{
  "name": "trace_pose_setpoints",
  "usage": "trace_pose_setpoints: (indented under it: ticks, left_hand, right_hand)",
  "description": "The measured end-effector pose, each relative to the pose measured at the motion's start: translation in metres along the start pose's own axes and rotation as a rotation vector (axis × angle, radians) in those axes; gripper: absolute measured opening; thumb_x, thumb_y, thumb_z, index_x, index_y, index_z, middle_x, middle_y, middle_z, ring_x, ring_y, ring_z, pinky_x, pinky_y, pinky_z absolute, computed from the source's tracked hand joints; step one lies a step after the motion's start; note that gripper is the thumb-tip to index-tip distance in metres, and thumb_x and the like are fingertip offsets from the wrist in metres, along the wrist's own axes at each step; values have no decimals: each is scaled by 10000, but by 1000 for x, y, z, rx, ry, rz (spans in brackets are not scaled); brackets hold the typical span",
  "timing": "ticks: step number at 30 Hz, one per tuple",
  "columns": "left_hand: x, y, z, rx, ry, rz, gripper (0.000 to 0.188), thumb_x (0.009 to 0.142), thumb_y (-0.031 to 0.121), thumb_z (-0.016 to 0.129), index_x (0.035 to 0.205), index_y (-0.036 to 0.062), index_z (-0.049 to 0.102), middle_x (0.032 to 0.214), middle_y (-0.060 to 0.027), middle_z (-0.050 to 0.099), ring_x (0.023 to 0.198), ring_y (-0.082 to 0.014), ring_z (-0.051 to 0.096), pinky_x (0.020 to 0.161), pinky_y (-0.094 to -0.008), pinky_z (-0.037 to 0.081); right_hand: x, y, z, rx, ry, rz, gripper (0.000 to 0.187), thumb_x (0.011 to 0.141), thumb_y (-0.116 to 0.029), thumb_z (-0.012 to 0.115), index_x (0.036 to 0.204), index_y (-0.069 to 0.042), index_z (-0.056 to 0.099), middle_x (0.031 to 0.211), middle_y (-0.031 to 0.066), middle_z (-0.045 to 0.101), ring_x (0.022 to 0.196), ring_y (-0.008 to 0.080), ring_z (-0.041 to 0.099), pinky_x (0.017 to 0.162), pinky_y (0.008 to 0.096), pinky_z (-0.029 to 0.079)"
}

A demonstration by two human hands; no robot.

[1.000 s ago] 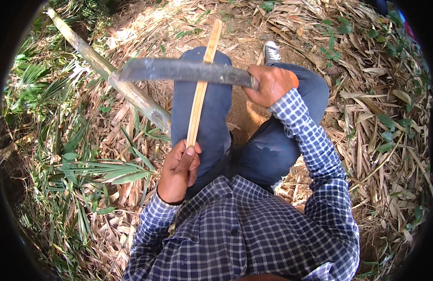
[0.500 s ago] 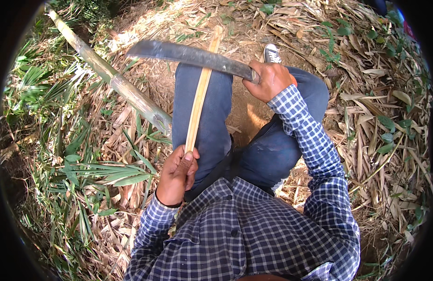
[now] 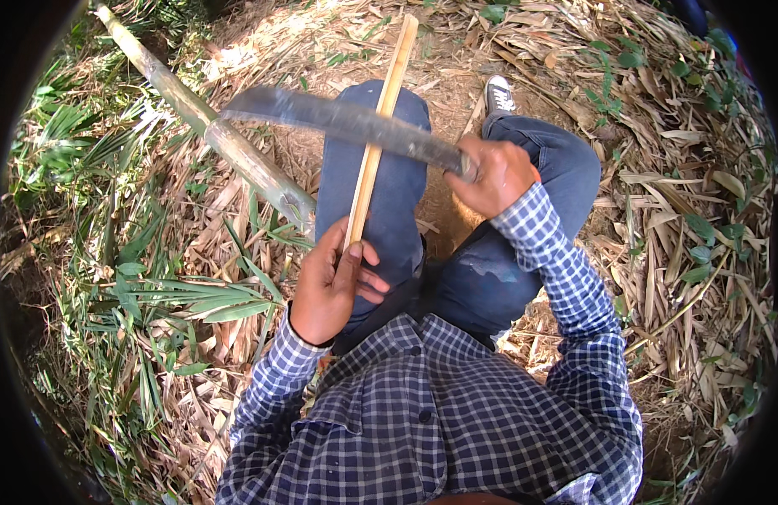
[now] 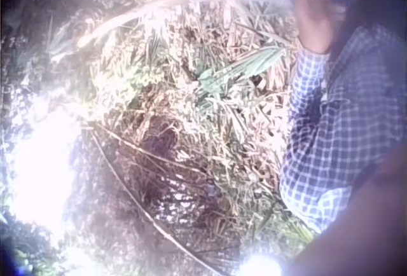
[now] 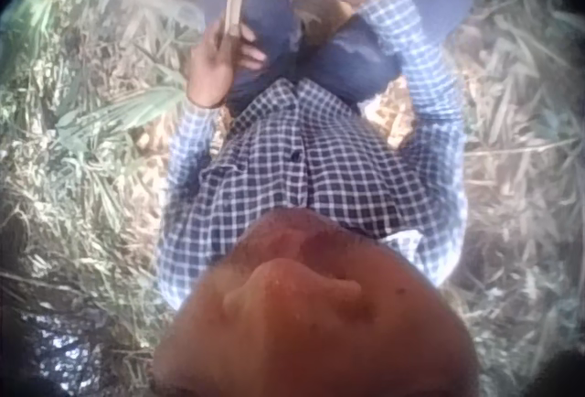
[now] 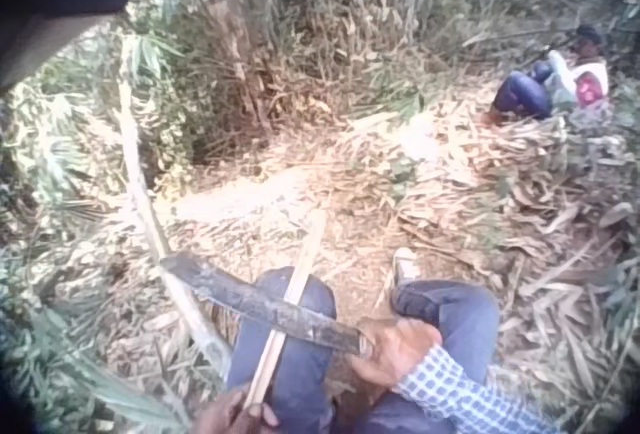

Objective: The person sits on the ground and uses a machete to shave a long, thin bamboo stick. They hold the stick against their leg and repeatedly scrape the blade along its length to smooth the surface.

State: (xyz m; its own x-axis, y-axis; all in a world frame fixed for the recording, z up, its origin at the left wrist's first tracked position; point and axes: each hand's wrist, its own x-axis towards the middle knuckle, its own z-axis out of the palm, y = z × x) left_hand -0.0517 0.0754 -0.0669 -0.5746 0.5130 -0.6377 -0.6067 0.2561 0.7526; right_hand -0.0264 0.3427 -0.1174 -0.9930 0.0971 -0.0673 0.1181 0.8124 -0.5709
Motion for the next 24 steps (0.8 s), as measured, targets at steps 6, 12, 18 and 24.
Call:
trace_pose_setpoints:
  ticks: [6,12,18,24]
  left_hand:
    - [8,-1,7,27,48,35,389,1041,106,379,1405,-31,389,930,-90,599,608,-153,663,478,-228,555]
    - [6,2,7,97,68,107,406,1036,109,397,1417,-32,390,932,-87,606,523,-105,603,423,-199,512]
    - [-2,2,8,117,77,103,386,1039,127,401,1389,-35,420,923,-76,609,519,-98,596,406,-197,493]
    - [-7,0,8,108,88,93,387,1043,152,404,1378,-40,425,915,-64,608,503,-92,582,396,-197,482]
  right_hand:
    - [-24,-22,10,-7,-27,-158,202,691,-203,721,763,-67,589,647,130,597,601,350,616,527,446,466]
    - [-11,-13,8,-74,31,-97,194,688,-197,718,766,-72,592,651,130,595,611,357,616,528,448,466]
    - [-7,-12,7,-56,25,-206,187,695,-198,706,776,-68,600,653,139,595,608,365,610,536,446,475]
    - [4,-5,3,-121,-2,-51,215,710,-239,707,817,-71,624,648,144,618,609,366,633,533,465,486]
